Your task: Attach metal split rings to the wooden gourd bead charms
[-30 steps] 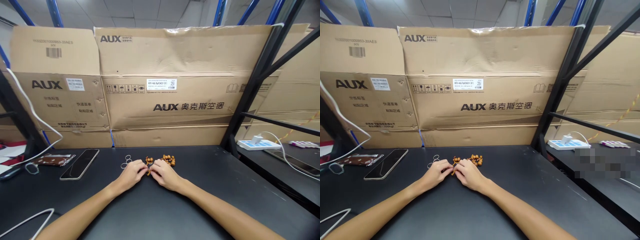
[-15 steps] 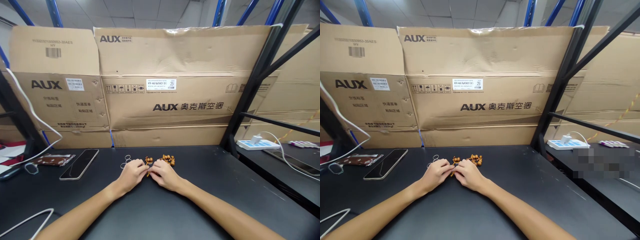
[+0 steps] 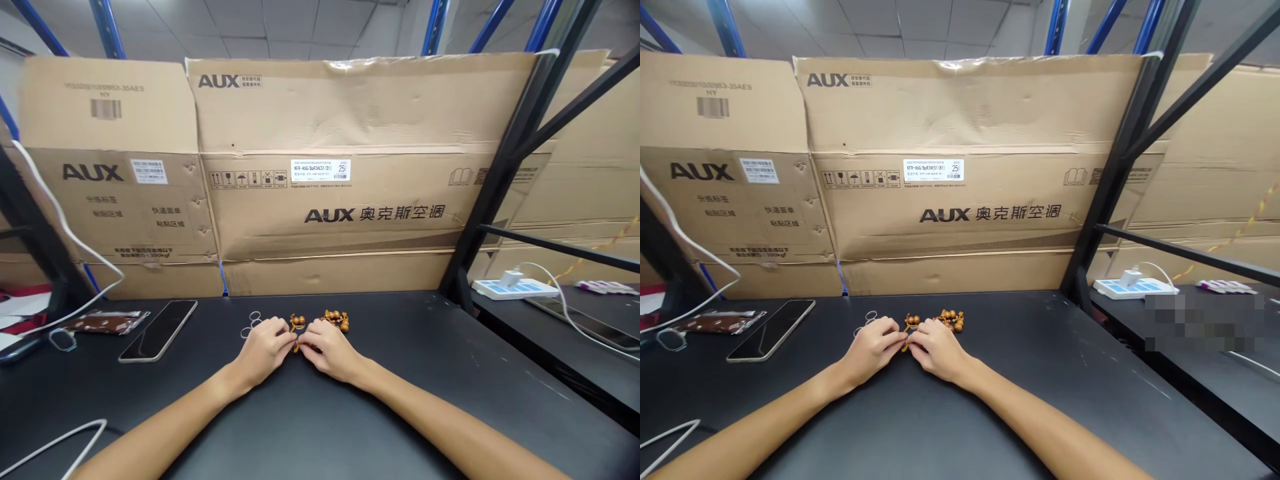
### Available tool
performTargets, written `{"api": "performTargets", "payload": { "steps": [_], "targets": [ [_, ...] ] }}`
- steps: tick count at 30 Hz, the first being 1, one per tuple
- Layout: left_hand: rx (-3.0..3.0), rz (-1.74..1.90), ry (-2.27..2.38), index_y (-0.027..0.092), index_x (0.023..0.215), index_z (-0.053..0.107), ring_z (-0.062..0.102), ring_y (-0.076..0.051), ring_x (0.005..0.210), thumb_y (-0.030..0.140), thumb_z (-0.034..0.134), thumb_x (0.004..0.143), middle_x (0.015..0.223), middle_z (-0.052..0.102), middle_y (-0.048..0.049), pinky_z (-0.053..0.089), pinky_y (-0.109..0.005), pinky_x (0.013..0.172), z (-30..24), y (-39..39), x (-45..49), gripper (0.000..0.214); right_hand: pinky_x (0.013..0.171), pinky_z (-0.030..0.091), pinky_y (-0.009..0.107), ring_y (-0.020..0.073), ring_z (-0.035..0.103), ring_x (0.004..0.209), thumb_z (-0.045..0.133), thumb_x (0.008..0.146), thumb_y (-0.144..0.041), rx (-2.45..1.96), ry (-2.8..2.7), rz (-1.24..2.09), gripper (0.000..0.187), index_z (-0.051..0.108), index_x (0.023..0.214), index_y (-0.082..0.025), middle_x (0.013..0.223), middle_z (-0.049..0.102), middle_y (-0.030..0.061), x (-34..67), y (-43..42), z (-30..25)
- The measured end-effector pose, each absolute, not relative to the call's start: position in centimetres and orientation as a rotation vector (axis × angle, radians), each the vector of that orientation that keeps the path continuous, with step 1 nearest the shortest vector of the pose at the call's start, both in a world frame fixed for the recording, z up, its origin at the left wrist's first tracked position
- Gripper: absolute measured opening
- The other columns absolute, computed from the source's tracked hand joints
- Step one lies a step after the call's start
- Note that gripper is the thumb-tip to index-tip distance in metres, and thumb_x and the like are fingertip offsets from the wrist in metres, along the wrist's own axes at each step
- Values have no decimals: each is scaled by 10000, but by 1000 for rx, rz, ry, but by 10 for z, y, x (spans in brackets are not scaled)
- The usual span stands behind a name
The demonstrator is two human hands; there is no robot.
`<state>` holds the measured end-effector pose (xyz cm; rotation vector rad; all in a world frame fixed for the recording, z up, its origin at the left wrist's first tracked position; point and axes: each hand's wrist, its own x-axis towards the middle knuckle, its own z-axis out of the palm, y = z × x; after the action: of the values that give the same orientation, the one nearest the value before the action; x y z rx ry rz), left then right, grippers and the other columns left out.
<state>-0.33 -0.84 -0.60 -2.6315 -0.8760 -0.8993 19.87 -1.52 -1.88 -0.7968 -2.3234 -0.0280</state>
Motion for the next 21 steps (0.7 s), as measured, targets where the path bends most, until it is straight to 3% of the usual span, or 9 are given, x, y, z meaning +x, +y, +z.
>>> {"api": "performTargets", "payload": {
  "steps": [6,11,14,18,21],
  "targets": [
    [-2653,-1025,-1074,193,767,656,562,-145,719,227,519,906,786,595,-27,451,-259,682,-6,-6,-3,199,750,422,324,176,541,749,487,914,-199,-779,-2331,-27,156,641,897,-209,802,624,49,198,-16,-17],
    [-2668,-988,-1018,218,936,661,576,-162,781,223,538,888,868,604,-37,460,-270,712,-6,-7,-3,132,726,417,315,176,534,739,507,907,-195,-798,-2323,-40,139,644,889,-211,795,619,47,198,-15,-18],
    [-2673,-940,-937,210,821,673,557,-162,745,210,521,898,810,599,-41,446,-276,690,-7,-7,-3,169,753,418,323,175,540,755,503,912,-195,-793,-2327,-27,145,646,916,-216,806,622,45,198,-16,-18],
    [-2682,-1037,-1169,191,672,633,559,-150,692,215,567,863,723,591,-16,437,-262,658,-6,-3,-3,203,759,419,329,174,538,748,496,919,-205,-782,-2348,-20,156,650,894,-210,790,617,45,198,-17,-16],
    [-2705,-1056,-1228,193,740,642,574,-157,731,219,589,846,771,602,-14,445,-269,693,-5,-3,-3,121,741,416,326,175,530,743,492,919,-204,-799,-2360,-38,163,652,889,-205,793,620,47,198,-17,-16]
  ]
}}
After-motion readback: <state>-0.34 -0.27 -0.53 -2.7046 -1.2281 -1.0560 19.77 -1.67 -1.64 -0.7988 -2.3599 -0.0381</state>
